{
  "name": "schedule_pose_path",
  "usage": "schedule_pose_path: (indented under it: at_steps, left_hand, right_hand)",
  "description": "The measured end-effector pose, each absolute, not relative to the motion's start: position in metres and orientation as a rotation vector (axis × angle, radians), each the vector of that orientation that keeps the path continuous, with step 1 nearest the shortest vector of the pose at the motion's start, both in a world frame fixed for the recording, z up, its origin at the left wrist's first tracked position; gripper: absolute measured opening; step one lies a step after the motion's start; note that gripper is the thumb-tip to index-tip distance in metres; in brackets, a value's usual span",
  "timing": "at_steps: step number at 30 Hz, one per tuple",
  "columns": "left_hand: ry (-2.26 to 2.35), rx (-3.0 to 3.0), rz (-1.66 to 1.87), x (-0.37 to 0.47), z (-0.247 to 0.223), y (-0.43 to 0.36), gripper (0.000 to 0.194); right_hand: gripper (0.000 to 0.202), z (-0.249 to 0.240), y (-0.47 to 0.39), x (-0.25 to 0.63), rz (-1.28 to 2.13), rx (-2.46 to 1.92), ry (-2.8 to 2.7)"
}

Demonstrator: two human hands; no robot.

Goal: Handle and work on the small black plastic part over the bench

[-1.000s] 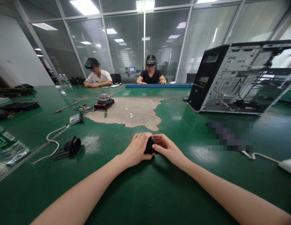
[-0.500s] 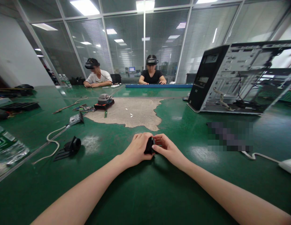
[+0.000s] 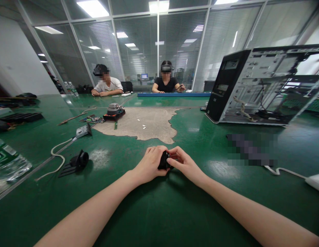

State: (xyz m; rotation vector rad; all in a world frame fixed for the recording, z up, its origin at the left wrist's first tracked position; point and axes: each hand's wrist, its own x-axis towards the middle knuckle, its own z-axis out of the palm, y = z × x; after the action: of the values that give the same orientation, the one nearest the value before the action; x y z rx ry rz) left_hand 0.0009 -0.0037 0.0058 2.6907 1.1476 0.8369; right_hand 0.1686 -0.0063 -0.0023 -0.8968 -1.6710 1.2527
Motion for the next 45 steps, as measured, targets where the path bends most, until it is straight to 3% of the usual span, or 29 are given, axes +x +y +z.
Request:
schedule_pose_path:
  at_steps: [5, 17, 23, 34, 40, 45]
  left_hand:
    - [1.16, 2.693, 0.841, 0.0009, 0.0046, -0.0025, 0.056]
    - [1.158, 2.673, 0.834, 0.0015, 0.0066, -0.0037, 0.053]
    - [1.165, 2.681, 0.835, 0.0017, 0.0052, -0.0025, 0.055]
    - [1.159, 2.663, 0.848, 0.0019, 0.0067, -0.0038, 0.054]
    - [1.167, 2.67, 0.85, 0.0018, 0.0045, -0.002, 0.055]
    - [1.167, 2.669, 0.845, 0.0022, 0.0051, -0.0028, 0.054]
  right_hand:
    - [0.028, -0.0008, -0.0056, 0.1669, 1.246, -0.954, -1.65]
    - [0.017, -0.0022, -0.0066, 0.1686, 1.285, -0.875, -1.648]
    - [0.027, -0.0031, -0.0044, 0.1677, 1.259, -0.931, -1.649]
    - [0.018, 0.0002, -0.0077, 0.1688, 1.287, -0.883, -1.648]
    - [0.028, -0.0004, -0.0052, 0.1669, 1.263, -0.95, -1.635]
    - [0.022, 0.0028, -0.0073, 0.1688, 1.283, -0.899, -1.682]
